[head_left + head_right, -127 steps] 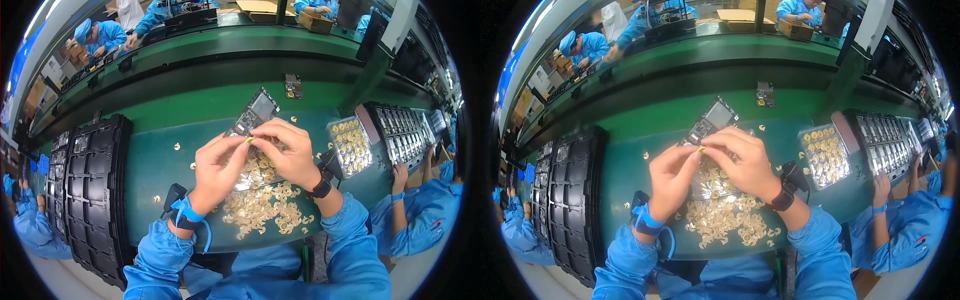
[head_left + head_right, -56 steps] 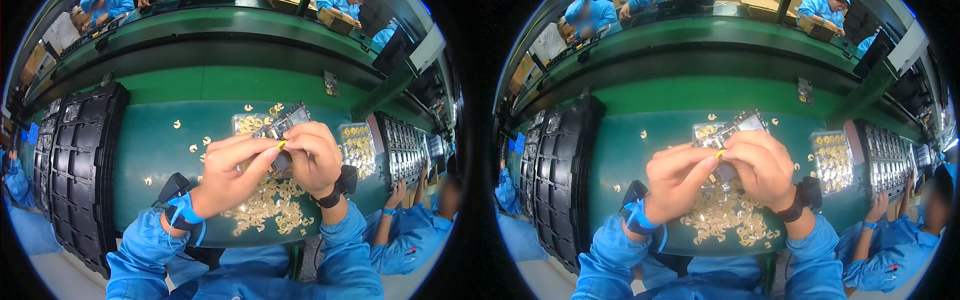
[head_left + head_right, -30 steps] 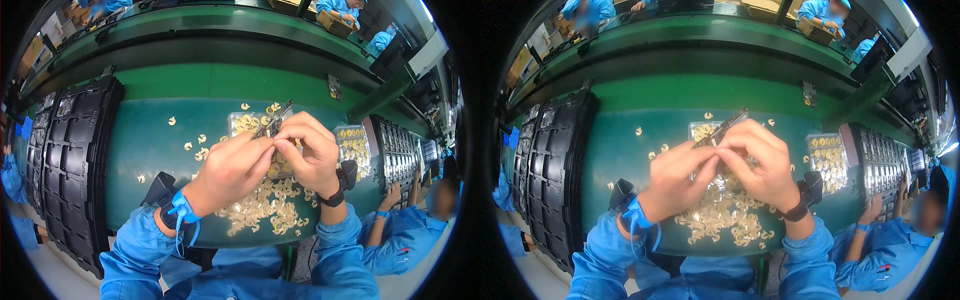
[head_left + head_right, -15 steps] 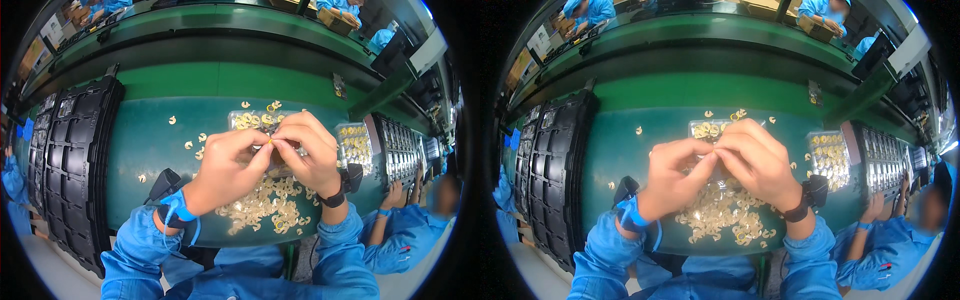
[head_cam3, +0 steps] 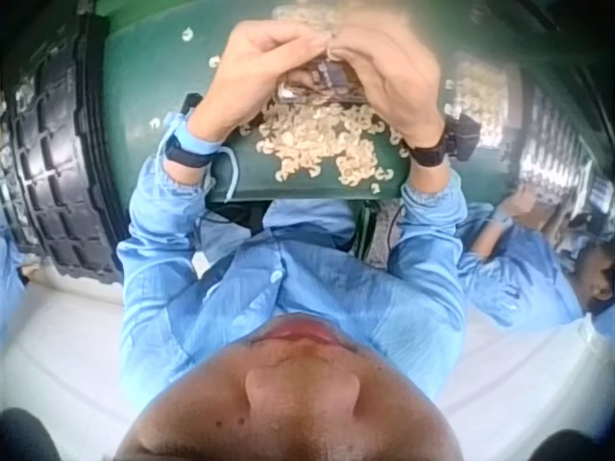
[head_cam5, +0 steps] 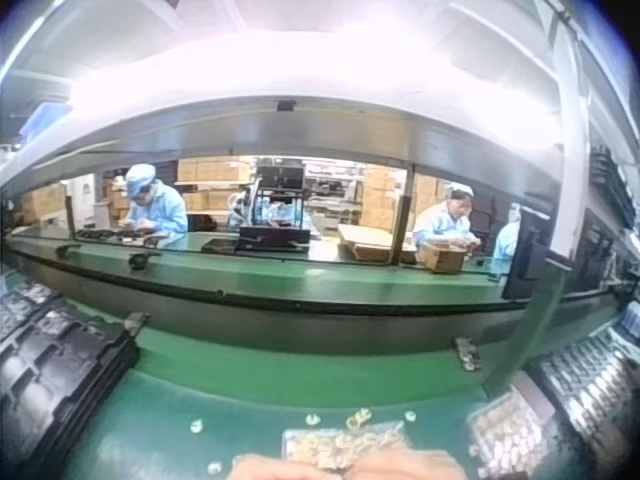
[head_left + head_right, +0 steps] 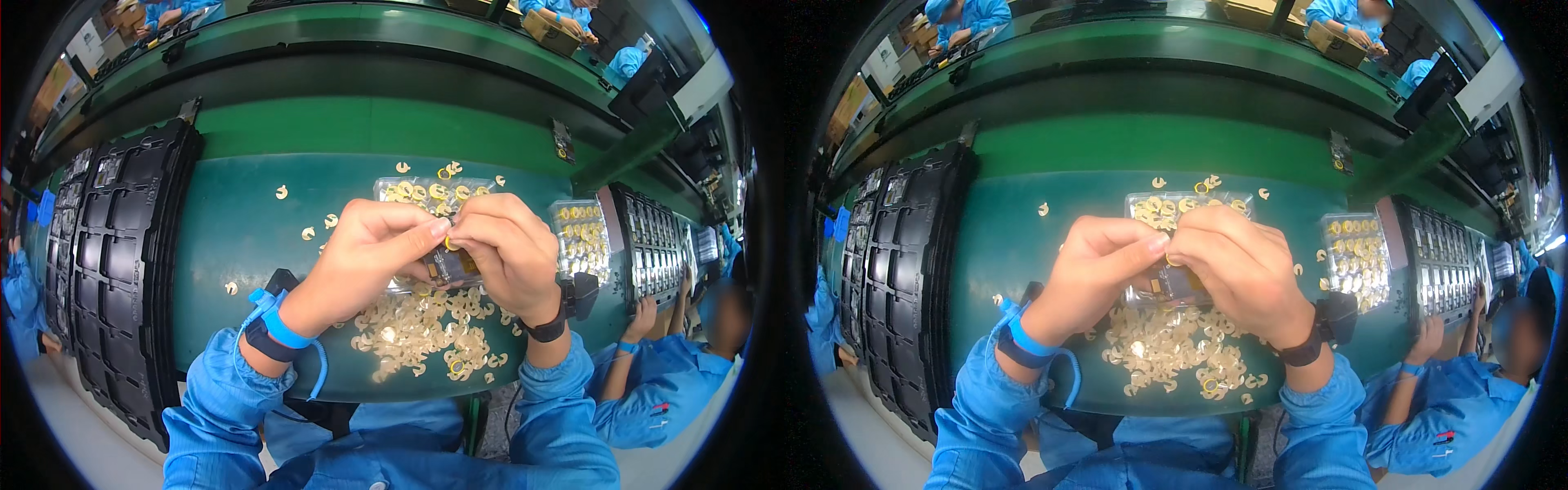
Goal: Assembling electronic circuit boards by picking small components from a tray and placing them on the boards at a production line.
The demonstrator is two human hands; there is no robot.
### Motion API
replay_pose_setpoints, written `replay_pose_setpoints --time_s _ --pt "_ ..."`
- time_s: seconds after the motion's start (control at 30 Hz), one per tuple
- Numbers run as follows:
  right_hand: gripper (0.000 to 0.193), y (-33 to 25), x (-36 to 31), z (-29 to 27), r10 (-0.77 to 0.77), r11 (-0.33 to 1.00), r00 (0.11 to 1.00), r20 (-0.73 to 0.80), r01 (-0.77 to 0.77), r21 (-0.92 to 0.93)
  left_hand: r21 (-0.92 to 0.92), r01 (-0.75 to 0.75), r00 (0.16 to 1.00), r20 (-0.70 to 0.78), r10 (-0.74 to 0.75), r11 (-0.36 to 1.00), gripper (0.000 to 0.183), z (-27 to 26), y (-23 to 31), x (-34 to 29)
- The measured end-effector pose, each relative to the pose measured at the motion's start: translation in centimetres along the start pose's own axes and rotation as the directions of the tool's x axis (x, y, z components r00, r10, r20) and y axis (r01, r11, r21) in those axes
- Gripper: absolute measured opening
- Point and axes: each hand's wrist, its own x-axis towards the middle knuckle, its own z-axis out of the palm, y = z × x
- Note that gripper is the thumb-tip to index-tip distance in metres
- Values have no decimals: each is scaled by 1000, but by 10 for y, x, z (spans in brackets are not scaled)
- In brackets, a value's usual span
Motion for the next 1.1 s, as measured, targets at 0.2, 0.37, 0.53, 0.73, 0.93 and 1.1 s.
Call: replay_pose_setpoints --time_s 0.2,0.37,0.53,0.73,0.93,1.1 --pt "15 2 3 0 -31 998 999 -35 29 -47 -112 32 998 66 -24 993 27 -5 -6 3" --pt "16 2 3 -1 -54 995 997 -46 51 -81 -82 39 997 62 -34 996 26 -6 -5 4" --pt "17 6 2 2 -95 993 994 -48 92 -73 -207 90 994 83 -74 974 26 -7 -11 5" --pt "17 5 3 -1 -56 997 997 -44 54 -51 -205 82 995 74 -68 975 26 -3 -9 5" --pt "16 3 3 0 -48 999 998 -50 47 -19 -244 56 995 93 -34 968 28 -4 -8 3" --pt "18 5 1 -1 -77 996 996 -49 75 -43 -206 88 992 111 -66 975 25 -6 -11 7"
